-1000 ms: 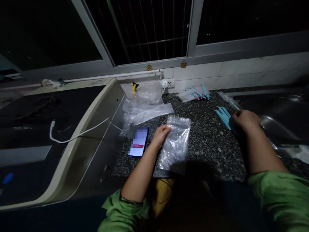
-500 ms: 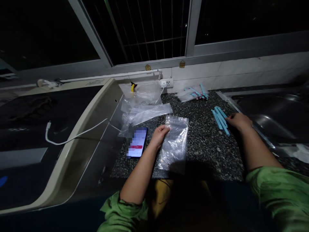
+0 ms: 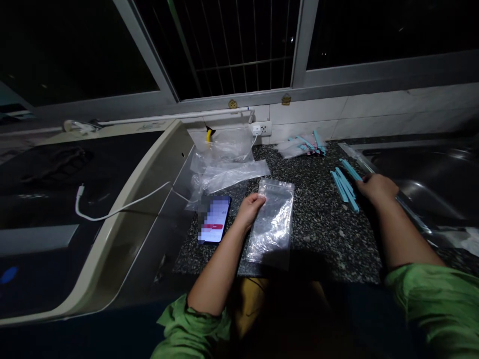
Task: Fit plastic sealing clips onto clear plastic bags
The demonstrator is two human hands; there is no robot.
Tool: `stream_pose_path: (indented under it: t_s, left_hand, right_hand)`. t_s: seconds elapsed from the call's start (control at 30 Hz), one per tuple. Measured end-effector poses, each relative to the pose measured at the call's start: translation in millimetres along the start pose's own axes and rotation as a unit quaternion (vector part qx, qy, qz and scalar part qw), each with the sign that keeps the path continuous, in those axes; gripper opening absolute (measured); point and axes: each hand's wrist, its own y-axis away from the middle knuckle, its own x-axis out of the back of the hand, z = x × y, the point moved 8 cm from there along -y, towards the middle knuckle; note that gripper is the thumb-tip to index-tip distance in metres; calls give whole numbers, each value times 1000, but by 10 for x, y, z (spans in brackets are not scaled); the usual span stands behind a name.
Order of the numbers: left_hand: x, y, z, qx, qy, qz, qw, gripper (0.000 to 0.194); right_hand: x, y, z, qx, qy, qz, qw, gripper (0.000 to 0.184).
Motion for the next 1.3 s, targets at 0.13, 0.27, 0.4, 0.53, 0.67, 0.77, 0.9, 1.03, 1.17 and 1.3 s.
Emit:
stream_pose_path:
  t_s: [0.13, 0.27, 0.4, 0.53, 0.67, 0.77, 0.9, 1.03, 1.17, 1.3]
  left_hand:
    - [-6, -5, 40, -12, -21, 12, 1000, 18]
    - [-12, -22, 23, -10, -22, 15, 1000, 18]
    - [-22, -42, -47, 0, -17, 1, 1000, 14]
    - [-28, -53, -117, 22, -7, -6, 1000, 8]
    - [-40, -47, -129, 38, 9, -4, 999, 5]
    - [-61, -45, -98, 30, -1, -8, 1000, 5]
    - [-68, -51, -56, 16, -24, 1, 1000, 11]
    - [-99, -38, -51, 12, -11, -14, 1000, 11]
    - [-97, -13, -82, 22, -5, -18, 1000, 7]
    - [-98, 5, -69, 19, -2, -19, 1000, 9]
  right_hand:
    - [44, 129, -154, 1, 10, -13, 1000, 39]
    - [56, 276, -451, 84, 10, 20, 996, 38]
    - [0, 444, -732, 178, -30, 47, 983, 34]
    - [-29, 662, -987, 284, -114, 74, 949, 27]
    - [-39, 903, -1163, 370, -177, 85, 908, 26]
    - [-37, 1078, -1263, 421, -216, 72, 878, 25]
    - [-29, 1247, -1343, 455, -246, 52, 854, 27]
    - [-22, 1349, -1380, 468, -299, 21, 831, 25]
    - [-57, 1395, -1406, 460, -358, -31, 812, 22]
    - [-165, 1381, -1436, 423, -401, -110, 805, 27]
